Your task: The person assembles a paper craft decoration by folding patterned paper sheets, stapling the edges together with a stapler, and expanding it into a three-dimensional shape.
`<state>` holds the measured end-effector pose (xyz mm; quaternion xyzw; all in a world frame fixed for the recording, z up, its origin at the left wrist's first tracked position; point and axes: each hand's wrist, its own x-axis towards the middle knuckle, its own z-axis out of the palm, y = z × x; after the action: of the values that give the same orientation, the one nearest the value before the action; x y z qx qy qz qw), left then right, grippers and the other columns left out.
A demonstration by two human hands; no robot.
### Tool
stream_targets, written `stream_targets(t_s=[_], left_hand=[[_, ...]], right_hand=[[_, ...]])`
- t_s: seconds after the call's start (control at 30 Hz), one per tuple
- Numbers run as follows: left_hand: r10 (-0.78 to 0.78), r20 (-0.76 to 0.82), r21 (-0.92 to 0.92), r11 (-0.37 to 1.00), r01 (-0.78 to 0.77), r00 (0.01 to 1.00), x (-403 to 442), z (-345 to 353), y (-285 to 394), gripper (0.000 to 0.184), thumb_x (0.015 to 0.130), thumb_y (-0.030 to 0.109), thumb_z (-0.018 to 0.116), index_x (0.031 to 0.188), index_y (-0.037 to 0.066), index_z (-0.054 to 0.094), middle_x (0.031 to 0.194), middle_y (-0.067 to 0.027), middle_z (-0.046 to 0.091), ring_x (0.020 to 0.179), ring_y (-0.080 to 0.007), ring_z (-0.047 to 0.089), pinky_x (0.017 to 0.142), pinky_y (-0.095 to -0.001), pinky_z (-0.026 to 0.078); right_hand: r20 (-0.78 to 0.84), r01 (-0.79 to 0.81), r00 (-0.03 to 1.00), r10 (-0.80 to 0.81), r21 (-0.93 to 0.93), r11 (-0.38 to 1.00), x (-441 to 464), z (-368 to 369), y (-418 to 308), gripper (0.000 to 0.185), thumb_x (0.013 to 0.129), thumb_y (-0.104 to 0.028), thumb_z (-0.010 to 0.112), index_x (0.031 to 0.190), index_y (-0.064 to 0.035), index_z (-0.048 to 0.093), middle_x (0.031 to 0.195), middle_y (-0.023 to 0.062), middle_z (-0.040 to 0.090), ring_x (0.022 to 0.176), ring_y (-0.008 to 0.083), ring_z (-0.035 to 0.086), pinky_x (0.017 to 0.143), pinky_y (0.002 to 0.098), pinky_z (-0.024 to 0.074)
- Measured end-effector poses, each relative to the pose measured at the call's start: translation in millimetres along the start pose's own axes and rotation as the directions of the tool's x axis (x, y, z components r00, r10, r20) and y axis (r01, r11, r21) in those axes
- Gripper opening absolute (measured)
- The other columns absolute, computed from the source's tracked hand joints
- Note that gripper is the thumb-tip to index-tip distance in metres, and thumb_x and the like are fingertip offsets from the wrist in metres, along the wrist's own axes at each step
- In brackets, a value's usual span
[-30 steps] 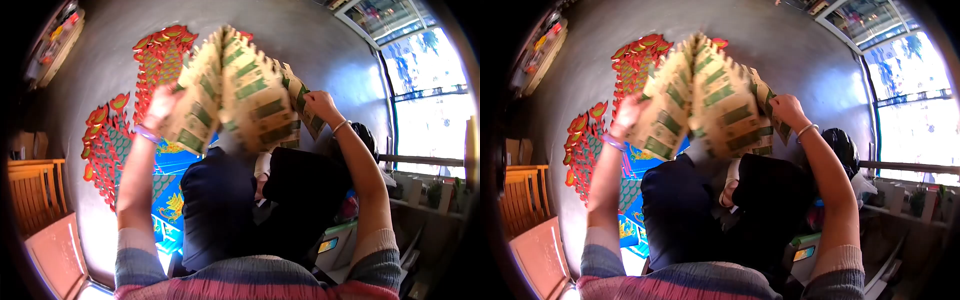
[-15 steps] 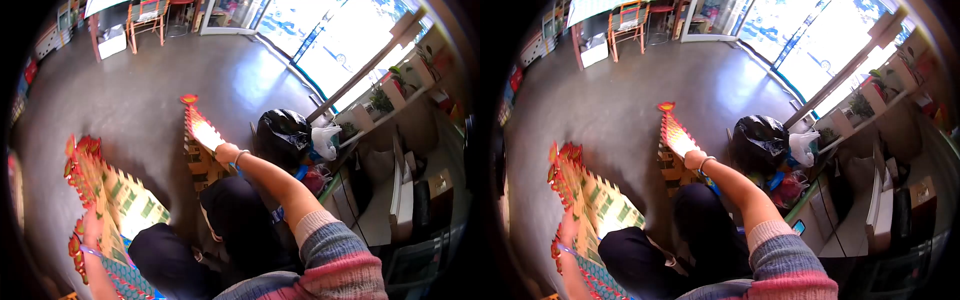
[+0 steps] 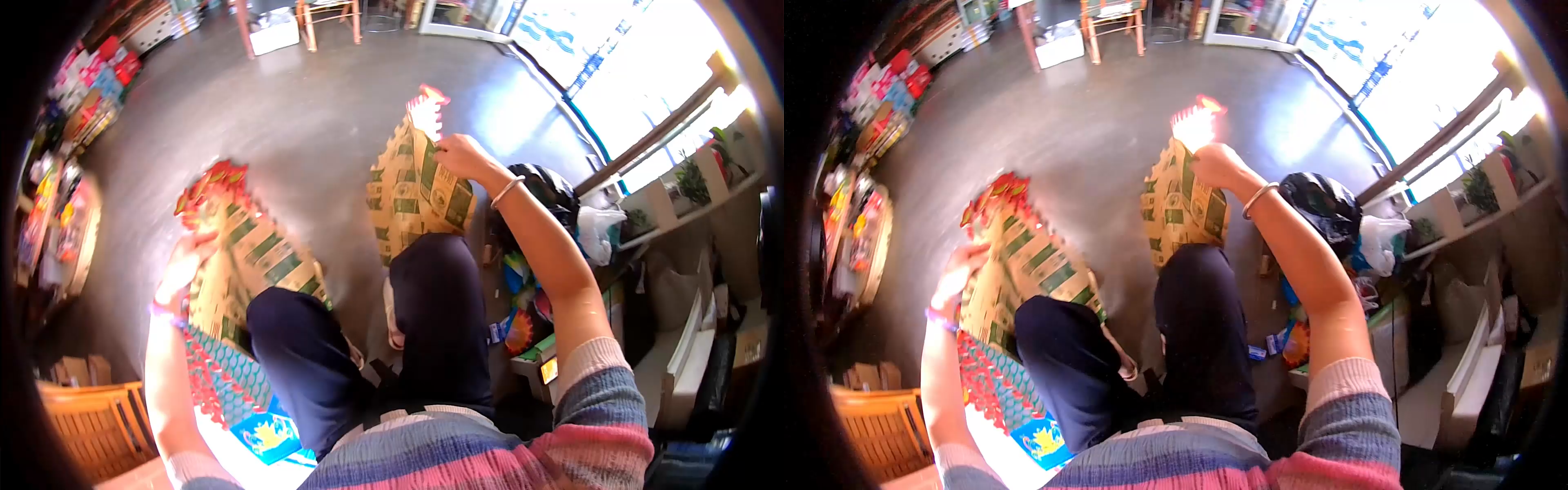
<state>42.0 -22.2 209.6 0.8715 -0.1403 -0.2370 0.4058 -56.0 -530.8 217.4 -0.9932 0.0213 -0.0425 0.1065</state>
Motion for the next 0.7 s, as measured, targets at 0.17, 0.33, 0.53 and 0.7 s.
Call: stream_targets(t_s=[0.17,0.33,0.53,0.7], left_hand=[[0.052,-0.007,0.2,0.979,-0.049,0.999,13,-4,67,0.054,0.084,0.045,0.055,0.108,-0.003,0.06,0.094,-0.0066,0.063,0.088,-0.0116,0.053,0.082,-0.0265,0.041],[0.147,-0.181,0.139,0.983,-0.123,0.972,10,15,142,0.079,0.076,0.073,0.039,0.086,-0.001,0.064,0.087,-0.0136,0.063,0.091,-0.023,0.056,0.083,-0.0336,0.04],[0.157,-0.091,0.463,0.881,-0.098,0.983,12,24,166,0.03,0.068,0.028,0.063,0.075,-0.002,0.066,0.067,-0.0129,0.064,0.061,-0.0191,0.061,0.06,-0.0347,0.046],[0.248,-0.125,0.653,0.749,-0.108,0.961,-3,36,163,0.021,0.065,0.02,0.061,0.079,0.005,0.067,0.075,-0.0197,0.062,0.075,-0.0331,0.062,0.07,-0.0392,0.049]], right_hand=[[-0.01,0.15,0.989,-0.15,0.035,0.988,0,-39,-121,0.022,0.07,-0.016,0.052,0.069,0.0031,0.063,0.071,0.0213,0.061,0.069,0.0383,0.06,0.062,0.0442,0.0488],[-0.034,0.357,0.933,-0.358,-0.031,0.934,-27,-30,-231,0.015,0.068,-0.016,0.056,0.06,-0.0079,0.066,0.063,0.0107,0.062,0.065,0.0262,0.063,0.055,0.0404,0.0501],[-0.114,0.398,0.918,-0.381,0.266,0.878,-50,-14,-280,0.022,0.075,-0.015,0.052,0.064,0.0019,0.061,0.064,0.0188,0.059,0.063,0.0354,0.06,0.062,0.0444,0.048],[-0.074,0.359,0.927,-0.367,0.454,0.815,-46,4,-277,0.037,0.085,-0.028,0.047,0.073,0.0044,0.061,0.069,0.0232,0.059,0.07,0.0362,0.06,0.063,0.0425,0.0487]])
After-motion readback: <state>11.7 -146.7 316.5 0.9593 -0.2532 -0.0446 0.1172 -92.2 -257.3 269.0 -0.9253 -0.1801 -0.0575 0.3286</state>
